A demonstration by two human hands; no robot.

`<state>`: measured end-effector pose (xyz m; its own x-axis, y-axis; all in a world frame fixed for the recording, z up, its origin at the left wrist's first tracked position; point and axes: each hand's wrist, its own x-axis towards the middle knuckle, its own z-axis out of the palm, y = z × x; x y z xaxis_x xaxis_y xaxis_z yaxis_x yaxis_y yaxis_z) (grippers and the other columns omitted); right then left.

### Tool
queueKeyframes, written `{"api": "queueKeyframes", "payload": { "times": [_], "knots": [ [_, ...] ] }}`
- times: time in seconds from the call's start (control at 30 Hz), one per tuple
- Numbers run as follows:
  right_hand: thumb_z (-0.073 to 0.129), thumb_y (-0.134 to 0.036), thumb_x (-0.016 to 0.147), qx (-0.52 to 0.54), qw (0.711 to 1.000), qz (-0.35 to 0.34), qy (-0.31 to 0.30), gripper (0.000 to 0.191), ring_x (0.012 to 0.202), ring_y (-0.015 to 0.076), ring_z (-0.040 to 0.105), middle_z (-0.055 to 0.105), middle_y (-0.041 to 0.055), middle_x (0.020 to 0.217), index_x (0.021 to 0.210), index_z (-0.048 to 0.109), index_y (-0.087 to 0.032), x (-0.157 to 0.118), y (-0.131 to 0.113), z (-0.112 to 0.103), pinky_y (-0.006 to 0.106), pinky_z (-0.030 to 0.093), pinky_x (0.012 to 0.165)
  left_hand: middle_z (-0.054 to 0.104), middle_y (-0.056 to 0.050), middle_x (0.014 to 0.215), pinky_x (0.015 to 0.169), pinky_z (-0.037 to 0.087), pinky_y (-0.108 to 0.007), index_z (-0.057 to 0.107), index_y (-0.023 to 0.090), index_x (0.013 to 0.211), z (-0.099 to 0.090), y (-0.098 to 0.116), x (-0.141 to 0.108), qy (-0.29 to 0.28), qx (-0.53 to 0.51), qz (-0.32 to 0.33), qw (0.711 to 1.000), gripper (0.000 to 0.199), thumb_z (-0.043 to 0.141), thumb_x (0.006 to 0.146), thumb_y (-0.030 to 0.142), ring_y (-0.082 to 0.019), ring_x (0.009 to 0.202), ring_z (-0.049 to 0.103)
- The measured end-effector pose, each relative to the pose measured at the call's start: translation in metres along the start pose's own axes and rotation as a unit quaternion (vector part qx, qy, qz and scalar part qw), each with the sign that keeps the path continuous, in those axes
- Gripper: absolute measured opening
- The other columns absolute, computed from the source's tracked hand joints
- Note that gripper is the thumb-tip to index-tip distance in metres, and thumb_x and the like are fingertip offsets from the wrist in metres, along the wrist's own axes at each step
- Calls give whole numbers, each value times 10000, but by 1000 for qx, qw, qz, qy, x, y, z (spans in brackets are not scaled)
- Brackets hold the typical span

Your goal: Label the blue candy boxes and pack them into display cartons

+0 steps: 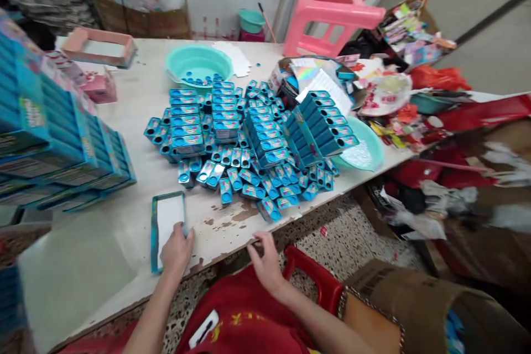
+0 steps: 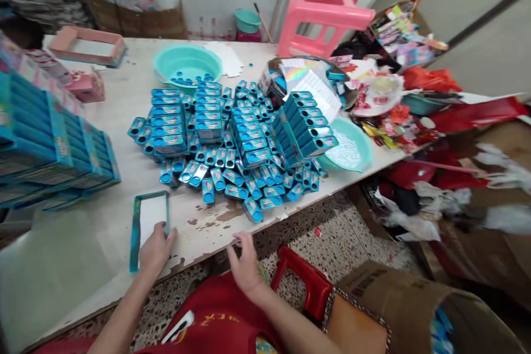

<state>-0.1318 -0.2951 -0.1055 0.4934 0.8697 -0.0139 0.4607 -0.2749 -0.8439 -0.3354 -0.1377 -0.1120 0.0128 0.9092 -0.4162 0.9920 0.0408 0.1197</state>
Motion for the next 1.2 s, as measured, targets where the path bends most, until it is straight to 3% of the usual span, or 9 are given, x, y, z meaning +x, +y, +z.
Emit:
{"api": "queueKeyframes", "payload": {
  "times": [0.1,0.13,0.23,0.33,0.4,0.57,0.8,1.03,1.2],
  "knots": [
    [504,-253,852,-32,986,54,156,282,958,200,543,481,90,1070,1122,437,-206,19,38,-41,342,532,777,545,-159,1161,888,443,-448,379,160,1304,8,29,-13,152,-56,83,983,563,389,864,511,-326,1085,523],
    [483,-250,860,-48,982,49,178,324,975,205,539,464,103,1100,1172,405,-203,28,48,-54,341,534,780,532,-156,1168,927,429,-437,385,158,1299,10,45,-21,164,-92,129,974,559,406,862,506,-311,1112,506],
    [459,-233,865,-93,981,9,171,434,1106,240,487,410,140,1229,1286,359,-204,58,66,-86,379,509,866,522,-132,1188,911,456,-385,365,177,1311,17,110,-48,53,-194,247,948,561,458,851,484,-262,1096,529],
    [498,-201,835,-178,978,-42,99,443,1223,289,389,389,134,1315,1274,444,-223,83,67,-104,489,408,991,419,-123,1311,872,470,-378,259,247,1396,31,173,-66,-21,-176,290,940,726,570,783,482,-278,1139,516],
    [499,-172,829,-255,962,-75,57,393,1214,303,384,404,143,1316,1220,503,-208,92,66,-109,522,392,986,367,-112,1340,842,476,-375,245,306,1409,40,196,-69,-41,-144,301,942,755,612,762,437,-288,1125,527],
    [492,-156,834,-300,944,-134,21,245,1197,293,379,431,144,1294,1068,558,-188,99,72,-114,513,401,963,411,-115,1279,885,455,-387,241,261,1398,46,205,-67,-60,-221,286,931,680,536,817,456,-269,1131,514],
    [511,-214,844,-240,955,-171,-26,102,1012,265,481,526,103,977,940,537,-194,105,79,-125,441,467,860,468,-133,1229,863,451,-391,369,191,1258,41,233,-74,-23,-296,155,942,541,551,785,379,-265,1059,547],
    [676,-287,691,-48,996,6,-71,481,859,218,541,499,76,989,1115,470,-191,82,63,-104,386,544,724,556,-118,1231,819,447,-382,227,236,1381,27,227,-84,-68,-263,94,958,655,507,793,301,-282,983,613],
    [677,-246,653,136,979,98,-120,562,925,198,557,459,98,1134,1175,471,-213,68,62,-92,333,581,685,513,-138,1277,831,437,-382,159,239,1433,22,229,-86,-66,-209,110,969,669,426,857,446,-296,1026,592]
  ]
}}
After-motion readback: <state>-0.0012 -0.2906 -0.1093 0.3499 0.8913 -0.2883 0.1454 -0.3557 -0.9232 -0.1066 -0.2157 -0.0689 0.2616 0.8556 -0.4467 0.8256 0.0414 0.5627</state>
